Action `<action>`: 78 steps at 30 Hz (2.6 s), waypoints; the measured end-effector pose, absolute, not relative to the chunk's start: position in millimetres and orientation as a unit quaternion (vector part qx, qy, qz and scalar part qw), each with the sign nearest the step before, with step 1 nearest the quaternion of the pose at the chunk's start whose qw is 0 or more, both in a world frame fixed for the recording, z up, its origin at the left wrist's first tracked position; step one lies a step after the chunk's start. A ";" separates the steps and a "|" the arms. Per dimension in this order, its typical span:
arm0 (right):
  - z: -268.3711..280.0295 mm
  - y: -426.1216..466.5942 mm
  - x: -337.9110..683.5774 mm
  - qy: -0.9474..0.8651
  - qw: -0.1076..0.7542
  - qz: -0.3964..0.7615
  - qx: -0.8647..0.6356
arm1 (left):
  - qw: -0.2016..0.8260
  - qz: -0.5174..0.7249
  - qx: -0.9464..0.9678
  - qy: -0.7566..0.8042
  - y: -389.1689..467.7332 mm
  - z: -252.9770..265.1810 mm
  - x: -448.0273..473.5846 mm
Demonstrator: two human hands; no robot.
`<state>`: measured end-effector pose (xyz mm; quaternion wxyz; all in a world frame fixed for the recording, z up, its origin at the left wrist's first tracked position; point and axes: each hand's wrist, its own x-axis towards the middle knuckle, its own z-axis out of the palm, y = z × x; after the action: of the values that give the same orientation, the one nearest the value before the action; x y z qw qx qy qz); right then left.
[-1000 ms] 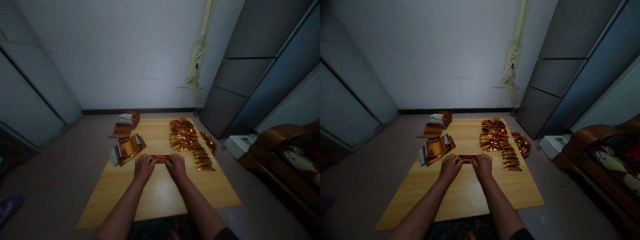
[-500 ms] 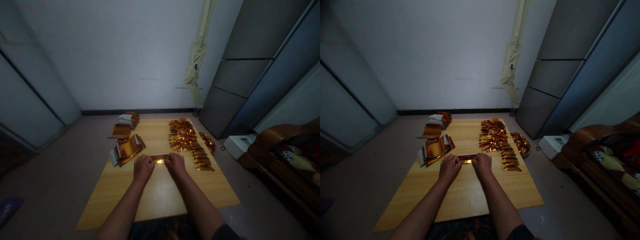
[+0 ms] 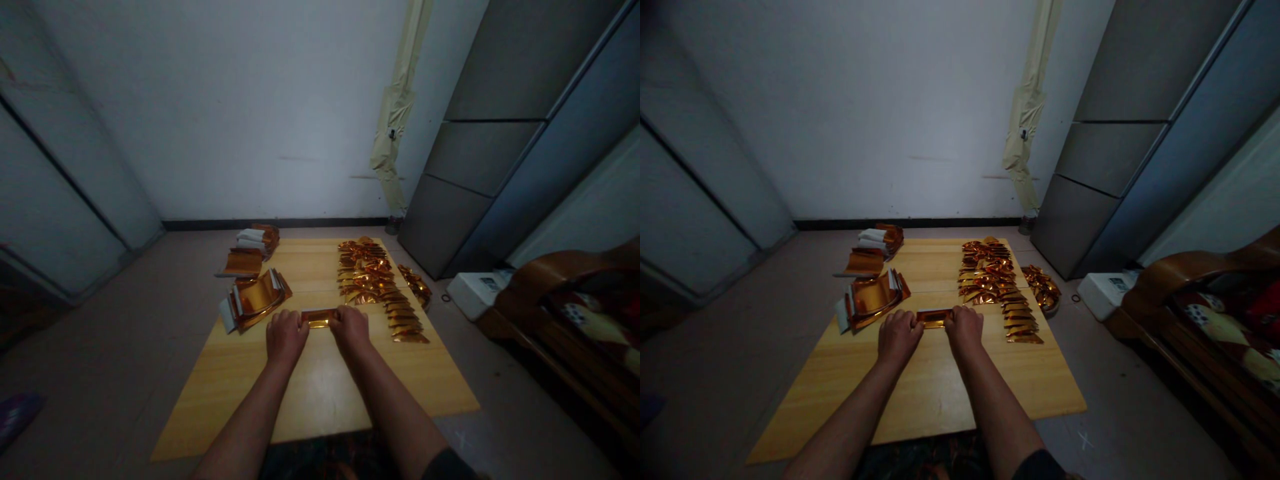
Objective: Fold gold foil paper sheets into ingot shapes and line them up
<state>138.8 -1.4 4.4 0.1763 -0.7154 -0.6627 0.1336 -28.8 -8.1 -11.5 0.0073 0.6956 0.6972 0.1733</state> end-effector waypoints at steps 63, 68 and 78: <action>21.3 1.2 111.1 -0.675 0.146 0.213 -0.691 | 0.069 0.168 0.759 0.625 -6.3 -10.5 -28.2; 19.3 2.4 106.8 -0.651 0.104 0.192 -0.727 | 0.107 0.185 0.755 0.620 -4.6 -10.5 -31.4; 20.1 3.1 94.2 -0.630 0.101 0.194 -0.745 | 0.138 0.196 0.740 0.629 -1.9 -12.9 -33.5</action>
<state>94.2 3.1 20.1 0.1006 -0.7451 -0.6302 0.1937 -33.5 -1.9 -12.9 0.1378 0.7397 0.6290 0.1955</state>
